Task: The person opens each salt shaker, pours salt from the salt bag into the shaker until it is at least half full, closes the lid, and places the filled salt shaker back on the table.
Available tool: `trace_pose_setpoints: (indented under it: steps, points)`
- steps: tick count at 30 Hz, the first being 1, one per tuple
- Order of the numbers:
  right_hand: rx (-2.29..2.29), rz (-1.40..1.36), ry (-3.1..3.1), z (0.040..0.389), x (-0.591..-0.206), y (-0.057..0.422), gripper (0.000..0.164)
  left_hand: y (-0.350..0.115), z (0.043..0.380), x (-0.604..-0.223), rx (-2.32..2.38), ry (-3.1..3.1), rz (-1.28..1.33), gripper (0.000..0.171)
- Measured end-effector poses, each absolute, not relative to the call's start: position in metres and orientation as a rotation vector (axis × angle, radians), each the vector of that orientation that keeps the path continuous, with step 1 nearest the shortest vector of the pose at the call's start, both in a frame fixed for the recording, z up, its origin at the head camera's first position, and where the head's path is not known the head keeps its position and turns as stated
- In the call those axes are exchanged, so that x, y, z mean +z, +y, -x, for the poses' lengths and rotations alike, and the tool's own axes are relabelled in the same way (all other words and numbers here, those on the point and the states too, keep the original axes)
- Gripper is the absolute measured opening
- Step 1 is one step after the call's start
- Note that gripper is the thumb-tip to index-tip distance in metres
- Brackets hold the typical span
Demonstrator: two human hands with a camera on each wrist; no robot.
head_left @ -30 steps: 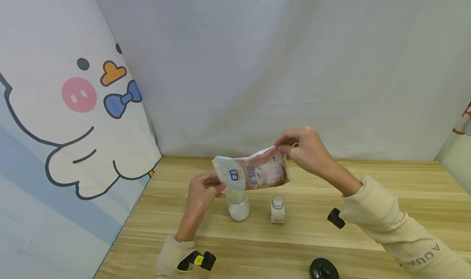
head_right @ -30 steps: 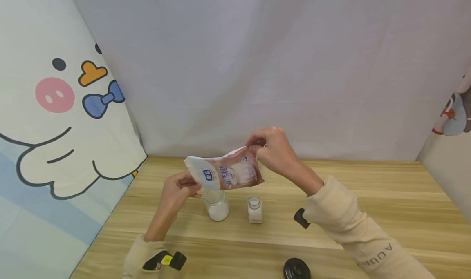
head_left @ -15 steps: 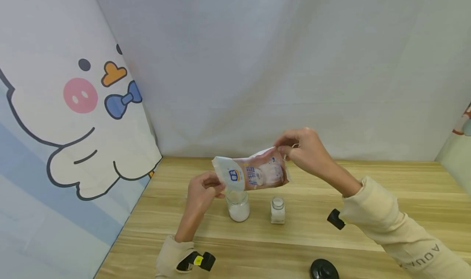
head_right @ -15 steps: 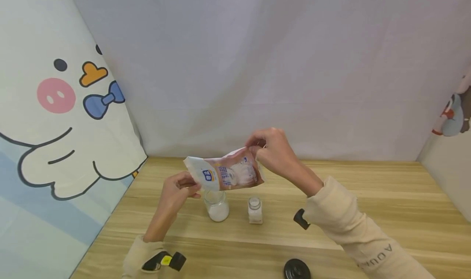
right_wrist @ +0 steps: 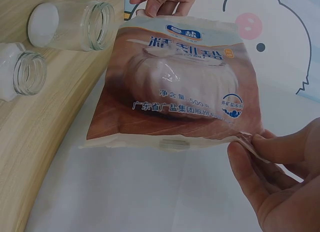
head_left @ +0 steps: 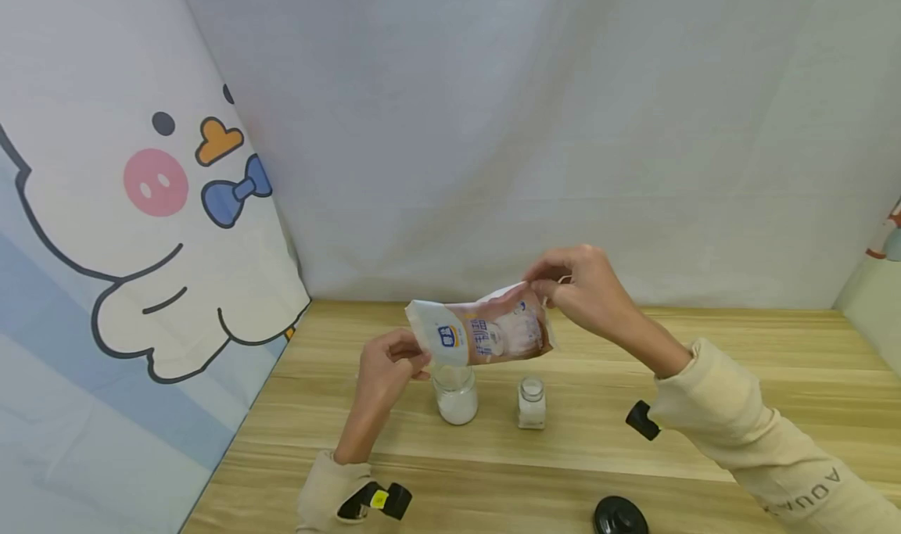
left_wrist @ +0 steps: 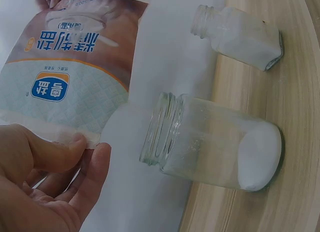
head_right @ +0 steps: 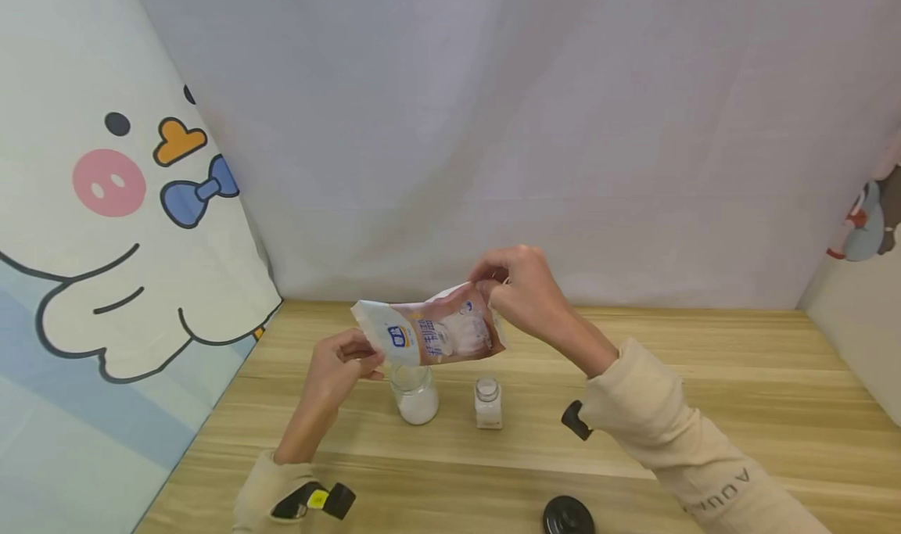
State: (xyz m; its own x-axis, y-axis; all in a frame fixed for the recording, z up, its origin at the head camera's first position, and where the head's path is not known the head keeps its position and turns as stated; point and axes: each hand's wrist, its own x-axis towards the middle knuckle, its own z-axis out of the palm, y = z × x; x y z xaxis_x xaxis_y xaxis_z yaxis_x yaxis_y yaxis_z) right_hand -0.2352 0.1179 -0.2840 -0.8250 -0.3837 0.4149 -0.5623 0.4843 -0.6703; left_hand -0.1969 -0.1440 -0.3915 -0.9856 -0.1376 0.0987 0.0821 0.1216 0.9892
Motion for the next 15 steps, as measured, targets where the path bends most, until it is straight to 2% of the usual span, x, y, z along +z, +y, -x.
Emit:
trace_pose_setpoints:
  steps: [15]
  points:
    - [1.256,-0.798,-2.531,0.233,-0.2822,0.1163,0.018,-0.1453,0.1963,-0.3921,-1.993,-2.214,-0.058,0.012]
